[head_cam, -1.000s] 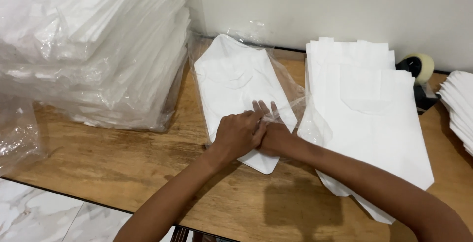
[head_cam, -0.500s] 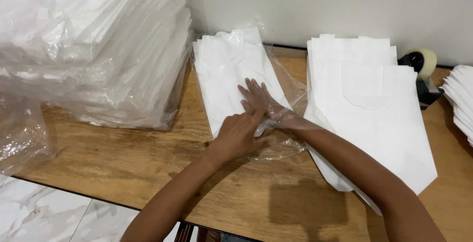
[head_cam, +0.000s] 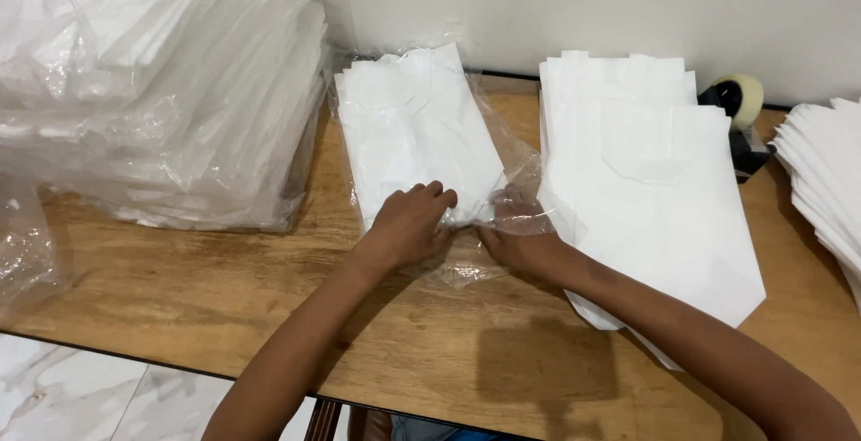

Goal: Packing folded white plastic bags into a larger clear plastic bag for distribution.

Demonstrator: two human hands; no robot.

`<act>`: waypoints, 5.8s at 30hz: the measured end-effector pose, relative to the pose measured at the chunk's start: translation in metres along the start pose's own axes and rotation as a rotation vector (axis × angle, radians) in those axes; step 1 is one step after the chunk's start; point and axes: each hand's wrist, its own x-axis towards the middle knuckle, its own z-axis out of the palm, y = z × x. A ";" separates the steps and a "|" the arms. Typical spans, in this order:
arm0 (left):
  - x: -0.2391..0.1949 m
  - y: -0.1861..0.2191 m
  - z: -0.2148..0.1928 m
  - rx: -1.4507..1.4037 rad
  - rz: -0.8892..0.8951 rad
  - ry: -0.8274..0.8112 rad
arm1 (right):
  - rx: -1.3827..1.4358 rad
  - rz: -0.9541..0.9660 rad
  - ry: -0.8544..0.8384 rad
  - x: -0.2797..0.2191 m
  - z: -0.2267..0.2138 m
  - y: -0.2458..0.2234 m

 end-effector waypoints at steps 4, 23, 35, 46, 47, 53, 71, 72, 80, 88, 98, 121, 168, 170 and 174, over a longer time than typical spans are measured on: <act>0.003 -0.005 -0.002 0.058 -0.039 0.247 | 0.030 0.221 -0.046 0.010 -0.004 0.014; 0.009 -0.024 0.004 0.103 -0.084 0.621 | 0.427 0.075 -0.257 -0.004 -0.032 0.021; -0.001 -0.019 -0.011 -0.199 -0.147 0.580 | 0.514 -0.279 -0.427 -0.022 -0.102 -0.001; -0.007 -0.002 -0.028 -0.481 -0.248 0.358 | 0.778 -0.042 -0.422 -0.020 -0.097 0.009; -0.010 0.002 -0.033 -0.520 -0.264 0.318 | 0.786 -0.082 -0.425 -0.020 -0.096 0.010; -0.022 0.002 -0.055 -0.553 -0.198 0.086 | 0.867 -0.027 -0.339 -0.022 -0.110 -0.005; -0.014 0.019 -0.027 0.076 0.105 1.052 | -0.297 -0.023 -0.288 0.056 0.086 0.068; -0.013 0.018 -0.023 0.073 0.107 1.050 | -0.297 -0.020 -0.291 0.059 0.085 0.066; -0.023 0.029 -0.025 0.046 0.127 0.593 | -0.225 0.088 -0.346 0.072 0.064 0.045; -0.016 0.048 -0.010 0.315 0.239 0.645 | -0.152 0.205 -0.392 0.089 0.045 0.008; 0.001 0.035 0.022 0.226 0.284 0.967 | -0.092 0.202 0.086 0.109 0.165 0.017; 0.002 0.041 0.025 0.014 0.023 0.005 | 0.328 0.390 0.058 -0.102 -0.100 0.127; 0.012 0.045 0.026 -1.300 0.182 0.232 | 0.017 -0.163 -0.570 -0.066 -0.085 0.007; 0.006 0.055 0.018 -1.228 0.201 0.182 | 0.031 -0.154 -0.540 -0.060 -0.091 0.009; 0.002 0.055 0.015 -1.275 0.194 0.155 | 0.095 -0.192 -0.408 -0.065 -0.080 0.032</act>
